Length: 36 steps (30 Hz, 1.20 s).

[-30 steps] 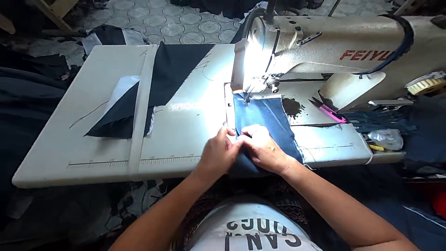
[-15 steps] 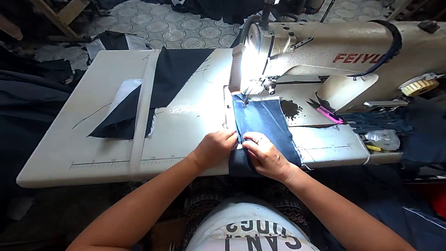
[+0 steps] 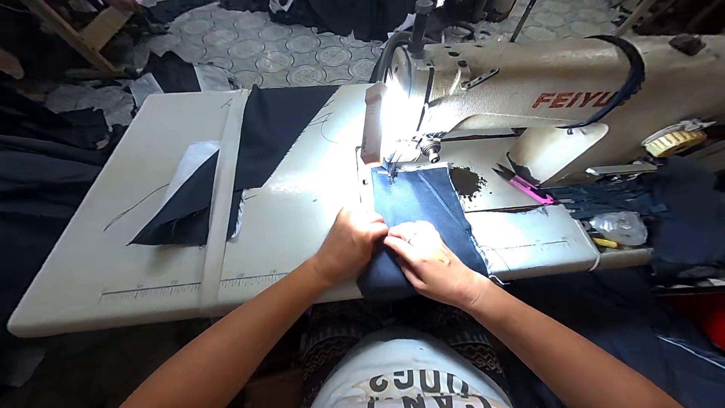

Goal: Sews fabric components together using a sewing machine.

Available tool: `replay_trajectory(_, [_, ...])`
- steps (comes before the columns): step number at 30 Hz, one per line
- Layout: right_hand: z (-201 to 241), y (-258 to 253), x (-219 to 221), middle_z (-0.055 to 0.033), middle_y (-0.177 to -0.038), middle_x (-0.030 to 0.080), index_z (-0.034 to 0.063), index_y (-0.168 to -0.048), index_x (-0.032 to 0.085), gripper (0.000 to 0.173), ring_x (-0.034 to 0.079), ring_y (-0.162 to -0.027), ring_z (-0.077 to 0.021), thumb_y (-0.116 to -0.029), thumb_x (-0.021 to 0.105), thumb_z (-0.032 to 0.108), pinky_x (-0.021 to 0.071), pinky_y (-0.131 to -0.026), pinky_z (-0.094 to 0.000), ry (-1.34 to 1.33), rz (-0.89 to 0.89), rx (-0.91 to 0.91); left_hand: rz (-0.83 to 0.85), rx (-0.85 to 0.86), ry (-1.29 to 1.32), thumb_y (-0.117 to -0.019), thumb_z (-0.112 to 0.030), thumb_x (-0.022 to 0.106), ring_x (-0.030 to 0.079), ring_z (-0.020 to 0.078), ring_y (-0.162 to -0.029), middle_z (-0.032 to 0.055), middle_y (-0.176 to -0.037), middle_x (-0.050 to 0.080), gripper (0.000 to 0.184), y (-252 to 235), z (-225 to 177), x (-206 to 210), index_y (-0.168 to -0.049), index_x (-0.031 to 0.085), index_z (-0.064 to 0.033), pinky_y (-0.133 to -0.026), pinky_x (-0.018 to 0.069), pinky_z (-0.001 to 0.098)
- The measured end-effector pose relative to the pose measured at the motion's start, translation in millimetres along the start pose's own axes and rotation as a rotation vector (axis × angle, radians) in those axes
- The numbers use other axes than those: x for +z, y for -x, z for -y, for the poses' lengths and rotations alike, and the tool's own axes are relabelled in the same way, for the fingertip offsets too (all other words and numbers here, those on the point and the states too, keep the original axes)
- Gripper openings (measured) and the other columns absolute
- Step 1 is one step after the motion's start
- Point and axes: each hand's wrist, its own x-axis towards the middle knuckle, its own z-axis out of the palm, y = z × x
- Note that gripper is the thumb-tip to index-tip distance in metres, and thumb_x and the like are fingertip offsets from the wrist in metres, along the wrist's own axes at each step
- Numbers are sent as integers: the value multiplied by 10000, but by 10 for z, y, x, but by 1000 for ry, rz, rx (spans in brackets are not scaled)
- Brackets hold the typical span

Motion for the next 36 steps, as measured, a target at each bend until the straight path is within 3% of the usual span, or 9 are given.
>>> replay_trajectory(3, [-128, 47, -125, -111, -1300, 675, 201, -1245, 731, 369, 529, -1351, -390, -1014, 506, 378, 325, -1091, -722, 104, 52, 133, 50, 88, -82, -929, -57, 504, 698, 277, -1113, 49, -1171, 767, 350, 129, 22, -76, -1093, 803, -137, -910, 472, 560])
replay_trajectory(7, [-277, 140, -130, -111, -1382, 642, 279, -1332, 695, 436, 494, -1392, -407, -1035, 443, 476, 272, -1109, -750, 24, 76, 170, 127, 63, -102, -928, -64, 465, 639, 305, -1263, -5, -1302, 721, 451, 195, 69, -163, -1229, 763, -219, -988, 402, 675])
replay_trajectory(22, [-756, -309, -148, -107, -1398, 623, 229, -1301, 723, 400, 467, -1406, -374, -1022, 502, 411, 246, -1153, -691, -18, 152, 133, 160, 11, -118, -918, -37, 497, 600, 322, -1312, 19, -1345, 696, 457, -188, 460, -123, -1242, 762, -220, -1064, 332, 710])
replay_trajectory(25, [-897, -428, -157, -120, -1379, 633, 216, -1289, 733, 371, 490, -1385, -381, -1007, 543, 366, 276, -1140, -690, -21, 138, 89, 219, -19, -85, -922, -1, 509, 595, 343, -1307, 56, -1374, 676, 468, -313, 538, -157, -1274, 746, -199, -1045, 351, 692])
replay_trajectory(28, [-885, -544, -185, -110, -1357, 637, 211, -1260, 746, 320, 501, -1366, -377, -989, 614, 318, 282, -1130, -710, 3, 144, 134, 245, 16, -17, -907, -1, 496, 647, 337, -1179, 101, -1352, 680, 480, -413, 693, -164, -1275, 746, -180, -988, 427, 606])
replay_trajectory(31, [-420, -641, -116, -171, -1256, 664, 74, -1099, 756, 511, 556, -1277, -414, -932, 623, 539, 373, -1047, -706, 121, 119, 217, 229, 103, 86, -886, -33, 446, 629, 325, -1257, 106, -1317, 697, 469, -492, 924, -125, -1196, 779, -143, -1072, 426, 595])
replay_trajectory(33, [16, -639, -18, -207, -1304, 621, 17, -1247, 679, 690, 537, -1286, -406, -952, 526, 622, 388, -1036, -643, 79, 226, 321, 263, 143, 175, -883, -32, 432, 544, 336, -1373, 104, -1369, 671, 444, -565, 1062, -109, -1138, 790, -94, -1175, 332, 593])
replay_trajectory(35, [324, -628, 27, -252, -1499, 503, -25, -1459, 515, 655, 412, -1448, -423, -1047, 451, 481, 276, -1167, -639, 37, 362, 435, 261, 197, 206, -877, -23, 434, 579, 325, -1336, 126, -1321, 694, 406, -627, 1182, -64, -1068, 792, -37, -1165, 376, 527])
replay_trajectory(36, [382, -601, 68, -247, -1513, 500, -29, -1470, 505, 593, 410, -1461, -417, -1059, 433, 392, 278, -1177, -633, 62, 340, 451, 256, 217, 202, -875, -24, 439, 604, 312, -1304, 127, -1290, 708, 393, -649, 1219, -51, -1047, 792, -33, -1145, 408, 501])
